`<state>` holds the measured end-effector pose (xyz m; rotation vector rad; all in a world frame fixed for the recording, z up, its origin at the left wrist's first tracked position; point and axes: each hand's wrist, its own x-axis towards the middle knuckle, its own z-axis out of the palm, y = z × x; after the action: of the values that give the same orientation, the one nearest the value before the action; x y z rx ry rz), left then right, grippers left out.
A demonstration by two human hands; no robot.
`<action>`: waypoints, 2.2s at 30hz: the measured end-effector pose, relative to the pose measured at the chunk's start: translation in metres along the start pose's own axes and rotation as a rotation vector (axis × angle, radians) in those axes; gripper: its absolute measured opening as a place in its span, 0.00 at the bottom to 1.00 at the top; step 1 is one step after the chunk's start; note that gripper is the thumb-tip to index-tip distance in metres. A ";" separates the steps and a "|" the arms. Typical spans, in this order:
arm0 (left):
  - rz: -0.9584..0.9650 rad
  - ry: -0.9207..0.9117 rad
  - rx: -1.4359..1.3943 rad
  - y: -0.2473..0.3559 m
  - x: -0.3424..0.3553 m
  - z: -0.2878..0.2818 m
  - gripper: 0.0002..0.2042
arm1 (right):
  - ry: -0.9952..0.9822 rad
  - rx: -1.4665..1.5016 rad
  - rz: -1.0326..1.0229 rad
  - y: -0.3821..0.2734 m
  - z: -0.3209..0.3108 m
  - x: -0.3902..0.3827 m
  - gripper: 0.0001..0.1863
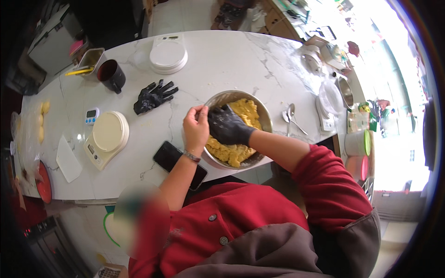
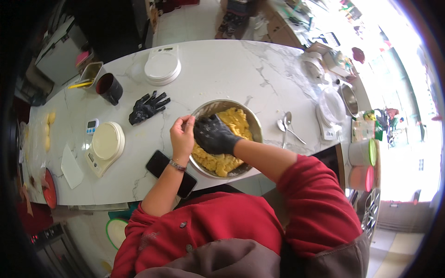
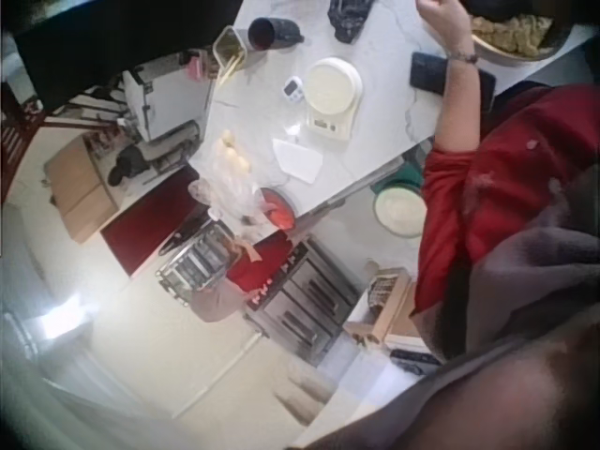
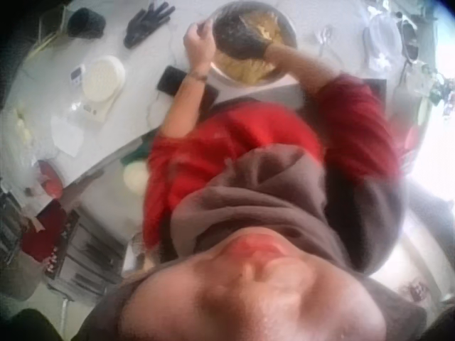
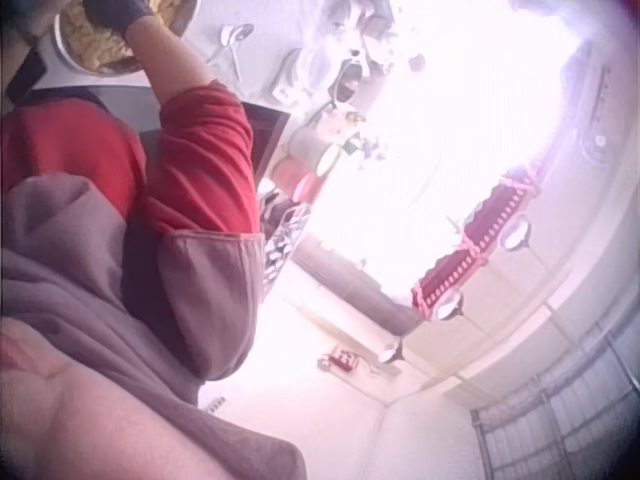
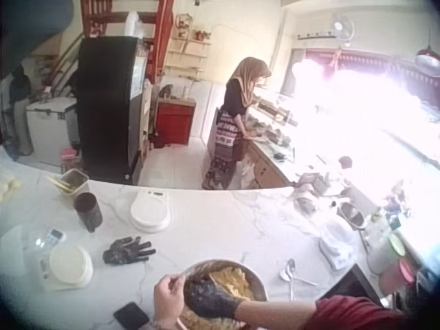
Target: The person kneads dough in a metal bowl by hand, then stretches plastic wrap from a roll over the bowl and cuts the wrap using scissors.
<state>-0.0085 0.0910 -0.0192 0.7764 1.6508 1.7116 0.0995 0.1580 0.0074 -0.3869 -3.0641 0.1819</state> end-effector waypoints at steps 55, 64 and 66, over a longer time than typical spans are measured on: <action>0.123 0.108 0.305 0.004 -0.013 -0.002 0.13 | 0.212 0.356 0.057 -0.039 -0.012 -0.068 0.14; 0.181 0.237 0.286 0.007 -0.029 -0.005 0.13 | 0.045 0.421 -0.008 -0.011 -0.009 -0.051 0.16; 0.087 0.254 0.136 0.001 -0.045 -0.014 0.12 | -0.094 0.773 -0.009 -0.002 -0.039 -0.045 0.13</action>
<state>0.0093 0.0472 -0.0183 0.7270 1.9473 1.8349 0.1450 0.1486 0.0449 -0.3084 -2.7706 1.3403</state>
